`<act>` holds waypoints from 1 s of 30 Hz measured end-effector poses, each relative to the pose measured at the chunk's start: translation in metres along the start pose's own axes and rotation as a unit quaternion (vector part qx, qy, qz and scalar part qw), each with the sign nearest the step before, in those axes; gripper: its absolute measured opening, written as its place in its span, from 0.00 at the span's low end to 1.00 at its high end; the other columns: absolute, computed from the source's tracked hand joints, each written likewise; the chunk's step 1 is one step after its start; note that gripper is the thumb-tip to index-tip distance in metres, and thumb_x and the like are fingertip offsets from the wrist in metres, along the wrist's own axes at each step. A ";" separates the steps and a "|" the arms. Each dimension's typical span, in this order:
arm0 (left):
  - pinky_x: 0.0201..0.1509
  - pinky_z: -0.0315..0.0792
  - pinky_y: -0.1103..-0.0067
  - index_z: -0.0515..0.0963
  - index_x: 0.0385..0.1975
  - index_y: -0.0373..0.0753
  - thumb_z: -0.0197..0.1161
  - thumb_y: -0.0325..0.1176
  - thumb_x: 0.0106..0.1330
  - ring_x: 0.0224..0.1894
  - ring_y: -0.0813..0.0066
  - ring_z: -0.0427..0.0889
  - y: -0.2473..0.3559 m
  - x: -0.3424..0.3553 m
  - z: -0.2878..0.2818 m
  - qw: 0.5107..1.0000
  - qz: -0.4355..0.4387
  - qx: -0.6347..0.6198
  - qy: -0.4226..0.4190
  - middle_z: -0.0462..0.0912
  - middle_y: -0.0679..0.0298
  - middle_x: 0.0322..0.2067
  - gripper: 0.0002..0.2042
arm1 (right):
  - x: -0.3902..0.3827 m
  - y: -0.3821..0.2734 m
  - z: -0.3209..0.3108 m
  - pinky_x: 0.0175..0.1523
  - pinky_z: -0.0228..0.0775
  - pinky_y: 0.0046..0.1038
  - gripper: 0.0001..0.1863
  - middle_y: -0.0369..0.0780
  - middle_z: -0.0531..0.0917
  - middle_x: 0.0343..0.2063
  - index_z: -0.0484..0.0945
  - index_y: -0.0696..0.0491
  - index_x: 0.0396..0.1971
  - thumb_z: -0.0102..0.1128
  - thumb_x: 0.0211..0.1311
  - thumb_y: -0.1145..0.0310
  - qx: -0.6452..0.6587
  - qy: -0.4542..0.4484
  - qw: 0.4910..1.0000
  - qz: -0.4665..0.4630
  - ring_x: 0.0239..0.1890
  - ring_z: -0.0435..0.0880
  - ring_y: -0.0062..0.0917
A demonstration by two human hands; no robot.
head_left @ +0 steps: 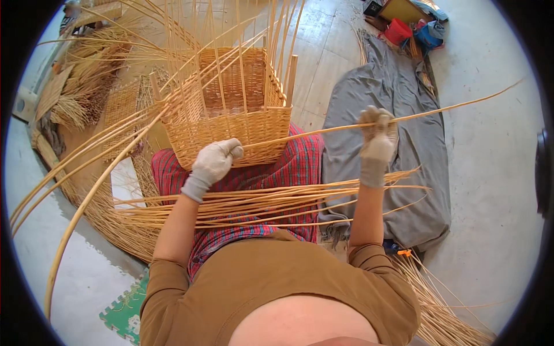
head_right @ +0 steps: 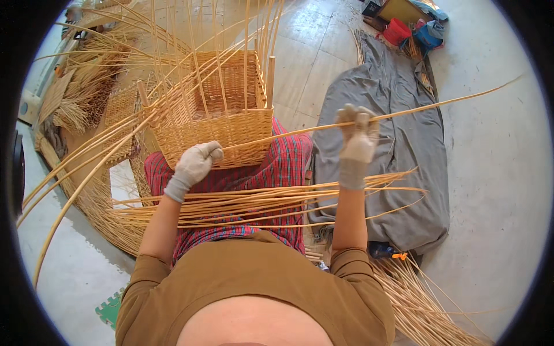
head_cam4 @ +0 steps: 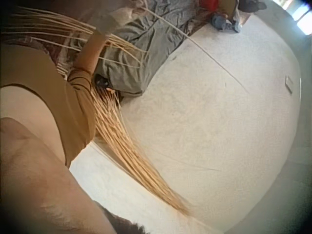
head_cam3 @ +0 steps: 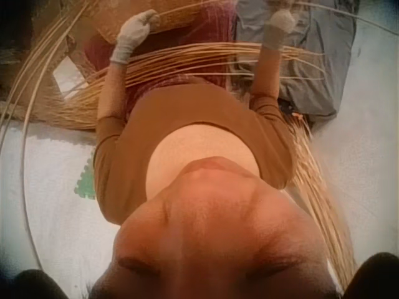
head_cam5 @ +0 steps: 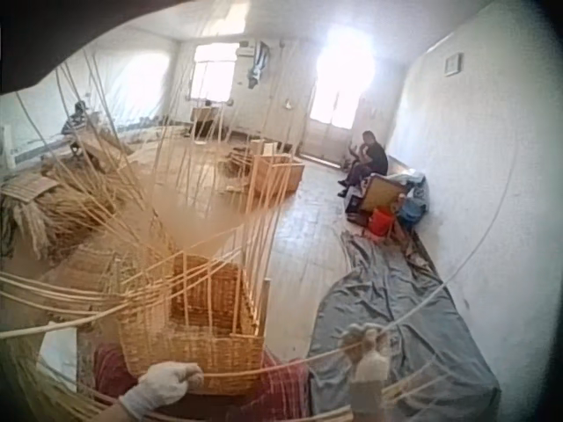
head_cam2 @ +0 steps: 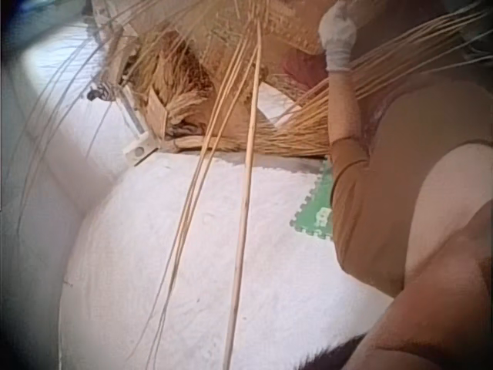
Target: Weaving a rectangular wicker basket by hand.
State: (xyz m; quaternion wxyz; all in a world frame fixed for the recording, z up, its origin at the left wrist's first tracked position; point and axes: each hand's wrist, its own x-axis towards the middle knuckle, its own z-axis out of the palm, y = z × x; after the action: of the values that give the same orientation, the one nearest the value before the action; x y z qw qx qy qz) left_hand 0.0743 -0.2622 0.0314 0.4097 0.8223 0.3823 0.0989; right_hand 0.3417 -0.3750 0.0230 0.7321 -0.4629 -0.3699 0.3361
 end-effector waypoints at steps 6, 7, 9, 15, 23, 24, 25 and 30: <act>0.45 0.80 0.73 0.82 0.42 0.39 0.65 0.28 0.68 0.40 0.67 0.87 -0.020 0.038 0.039 0.978 0.123 -0.016 0.166 0.88 0.59 0.35 0.05 | 0.027 0.031 -0.011 0.52 0.84 0.38 0.06 0.43 0.87 0.40 0.75 0.48 0.48 0.56 0.75 0.73 0.120 0.042 0.990 0.064 0.44 0.88 0.34; 0.45 0.79 0.68 0.81 0.51 0.50 0.68 0.37 0.68 0.40 0.60 0.87 -0.026 0.043 0.036 0.971 0.088 -0.035 0.221 0.88 0.62 0.41 0.13 | 0.032 0.034 -0.016 0.51 0.85 0.39 0.06 0.44 0.87 0.40 0.74 0.50 0.48 0.56 0.75 0.74 0.126 0.125 0.984 0.008 0.44 0.89 0.35; 0.45 0.79 0.69 0.76 0.60 0.53 0.68 0.37 0.68 0.41 0.61 0.87 -0.032 0.051 0.035 0.948 0.060 -0.070 0.306 0.88 0.65 0.46 0.20 | 0.040 0.042 -0.025 0.51 0.86 0.38 0.07 0.44 0.87 0.40 0.72 0.50 0.49 0.56 0.75 0.73 0.128 0.151 0.980 -0.007 0.43 0.89 0.34; 0.53 0.80 0.72 0.62 0.73 0.48 0.59 0.26 0.72 0.51 0.65 0.86 -0.043 0.048 0.046 0.969 -0.058 -0.007 0.242 0.83 0.59 0.57 0.30 | 0.043 0.080 -0.038 0.49 0.88 0.41 0.08 0.44 0.87 0.40 0.70 0.50 0.48 0.56 0.75 0.73 0.113 0.197 0.974 0.019 0.44 0.89 0.36; 0.26 0.80 0.78 0.72 0.61 0.39 0.58 0.30 0.76 0.26 0.69 0.87 -0.013 0.099 0.046 0.937 0.020 -0.268 0.224 0.85 0.56 0.48 0.16 | 0.054 0.087 -0.056 0.34 0.79 0.21 0.07 0.40 0.88 0.40 0.70 0.46 0.49 0.55 0.77 0.70 0.054 0.095 0.992 0.059 0.43 0.90 0.28; 0.26 0.80 0.77 0.73 0.58 0.38 0.58 0.30 0.76 0.26 0.69 0.87 -0.009 0.108 0.047 0.941 -0.061 -0.292 0.160 0.84 0.56 0.46 0.14 | 0.059 0.082 -0.055 0.34 0.79 0.21 0.07 0.40 0.88 0.40 0.70 0.46 0.49 0.55 0.77 0.70 0.004 0.113 0.989 0.097 0.42 0.90 0.28; 0.26 0.81 0.76 0.74 0.55 0.37 0.58 0.31 0.76 0.26 0.69 0.87 -0.006 0.116 0.050 0.936 -0.102 -0.325 0.087 0.84 0.57 0.44 0.12 | 0.068 0.076 -0.050 0.34 0.79 0.21 0.07 0.40 0.88 0.39 0.70 0.46 0.49 0.55 0.77 0.70 -0.038 0.123 0.985 0.115 0.42 0.90 0.28; 0.26 0.82 0.77 0.77 0.45 0.34 0.57 0.37 0.78 0.26 0.72 0.86 -0.011 0.131 0.076 0.903 -0.117 -0.395 0.124 0.83 0.62 0.34 0.11 | 0.165 0.055 0.022 0.39 0.76 0.30 0.05 0.38 0.87 0.32 0.78 0.54 0.41 0.60 0.70 0.71 -0.412 -0.006 0.895 -0.173 0.37 0.86 0.26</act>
State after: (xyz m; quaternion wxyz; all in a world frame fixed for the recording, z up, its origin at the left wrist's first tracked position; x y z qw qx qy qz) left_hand 0.1940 -0.2106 -0.0458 0.6587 0.5235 0.4531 0.2945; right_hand 0.3972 -0.2084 0.0166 0.5200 -0.6498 -0.5538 0.0243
